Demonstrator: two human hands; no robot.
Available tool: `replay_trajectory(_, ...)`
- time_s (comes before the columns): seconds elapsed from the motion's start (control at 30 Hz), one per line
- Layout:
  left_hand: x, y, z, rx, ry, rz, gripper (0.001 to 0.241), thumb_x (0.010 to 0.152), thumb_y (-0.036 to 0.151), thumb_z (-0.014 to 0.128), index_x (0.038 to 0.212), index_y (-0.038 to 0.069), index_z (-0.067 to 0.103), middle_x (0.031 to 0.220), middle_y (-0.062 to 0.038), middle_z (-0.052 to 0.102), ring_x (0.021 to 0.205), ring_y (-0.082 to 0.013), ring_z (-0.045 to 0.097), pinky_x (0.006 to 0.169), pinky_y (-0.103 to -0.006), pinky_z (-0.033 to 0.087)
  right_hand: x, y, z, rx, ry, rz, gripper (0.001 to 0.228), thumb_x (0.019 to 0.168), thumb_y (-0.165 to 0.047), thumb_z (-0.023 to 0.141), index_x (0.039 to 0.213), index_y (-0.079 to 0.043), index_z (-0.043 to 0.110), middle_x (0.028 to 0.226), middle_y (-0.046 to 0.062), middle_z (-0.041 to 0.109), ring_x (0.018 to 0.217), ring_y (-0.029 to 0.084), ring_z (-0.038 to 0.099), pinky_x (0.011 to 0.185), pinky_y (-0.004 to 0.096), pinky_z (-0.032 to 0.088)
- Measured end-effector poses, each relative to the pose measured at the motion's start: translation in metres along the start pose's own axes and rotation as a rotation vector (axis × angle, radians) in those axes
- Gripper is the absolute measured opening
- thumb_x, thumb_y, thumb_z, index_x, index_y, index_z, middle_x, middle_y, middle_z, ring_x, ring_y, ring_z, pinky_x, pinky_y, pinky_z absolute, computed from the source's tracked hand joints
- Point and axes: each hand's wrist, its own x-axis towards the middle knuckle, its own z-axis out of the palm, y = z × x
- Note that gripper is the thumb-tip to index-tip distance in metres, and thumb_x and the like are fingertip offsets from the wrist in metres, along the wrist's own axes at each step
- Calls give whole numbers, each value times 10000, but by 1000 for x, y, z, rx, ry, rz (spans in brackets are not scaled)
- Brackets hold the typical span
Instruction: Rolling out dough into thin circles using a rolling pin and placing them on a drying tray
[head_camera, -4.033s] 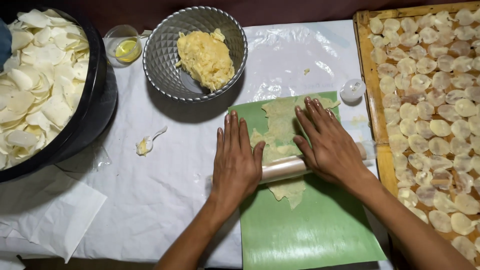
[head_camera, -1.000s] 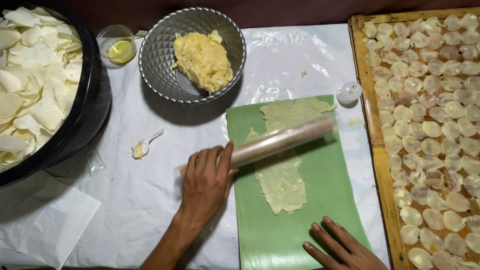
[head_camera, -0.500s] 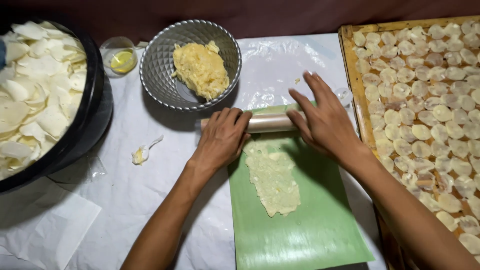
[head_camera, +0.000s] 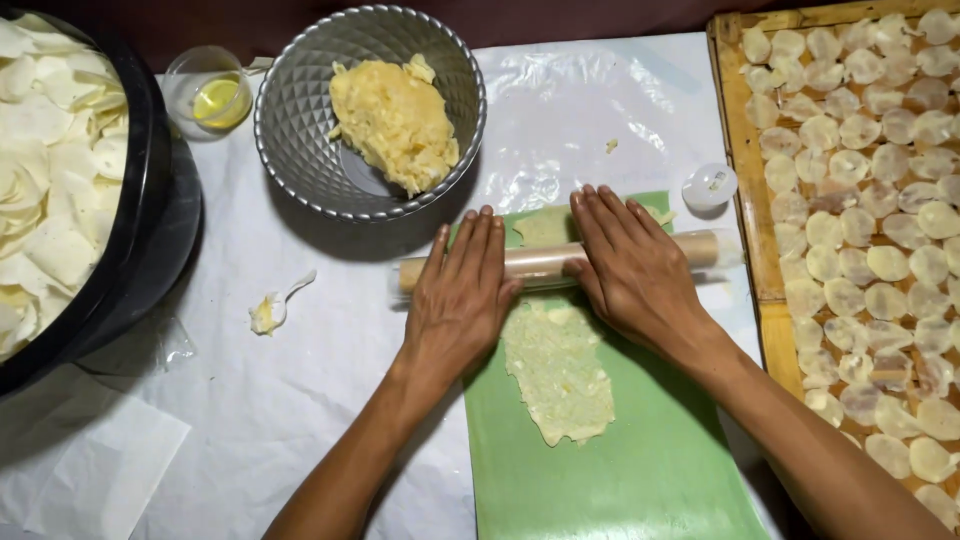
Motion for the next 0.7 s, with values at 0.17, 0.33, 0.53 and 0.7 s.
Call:
replay_trajectory(0.17, -26, 28, -31, -78, -239, -89, 588, 1083, 318, 373, 1534, -59, 382, 1568, -304, 414, 1499, -410, 350, 1248, -535, 168, -38, -21, -17, 17, 20, -53, 572, 1063, -384, 418, 1559, -101, 447, 1537, 119, 525, 1440, 292, 469, 1201, 420, 339)
replay_trajectory(0.33, -44, 45, -56, -104, -351, -62, 600, 1065, 332, 421, 1524, -54, 396, 1565, -304, 407, 1498, -417, 335, 1228, -539, 197, -68, -31, -37, 51, -18, -110, 580, 1023, -360, 460, 1572, -179, 419, 1593, 67, 459, 1469, 258, 426, 1189, 399, 346)
replay_trajectory(0.53, -5, 22, -26, -60, -280, -54, 652, 1071, 404, 387, 1549, -39, 363, 1579, -294, 397, 1492, -425, 355, 1218, -604, 199, -13, 3, -8, -23, -57, -27, 541, 1049, -358, 453, 1539, -130, 483, 1584, 181, 465, 1491, 346, 401, 1206, 493, 338)
replay_trajectory(0.7, 28, -17, 19, -2, -139, -88, 718, 1073, 488, 375, 1521, -73, 390, 1565, -301, 406, 1472, -425, 396, 1154, -590, 341, 34, 11, -17, 59, -118, 81, 641, 1081, -465, 382, 1551, -35, 450, 1579, 279, 421, 1504, 406, 351, 1216, 523, 291)
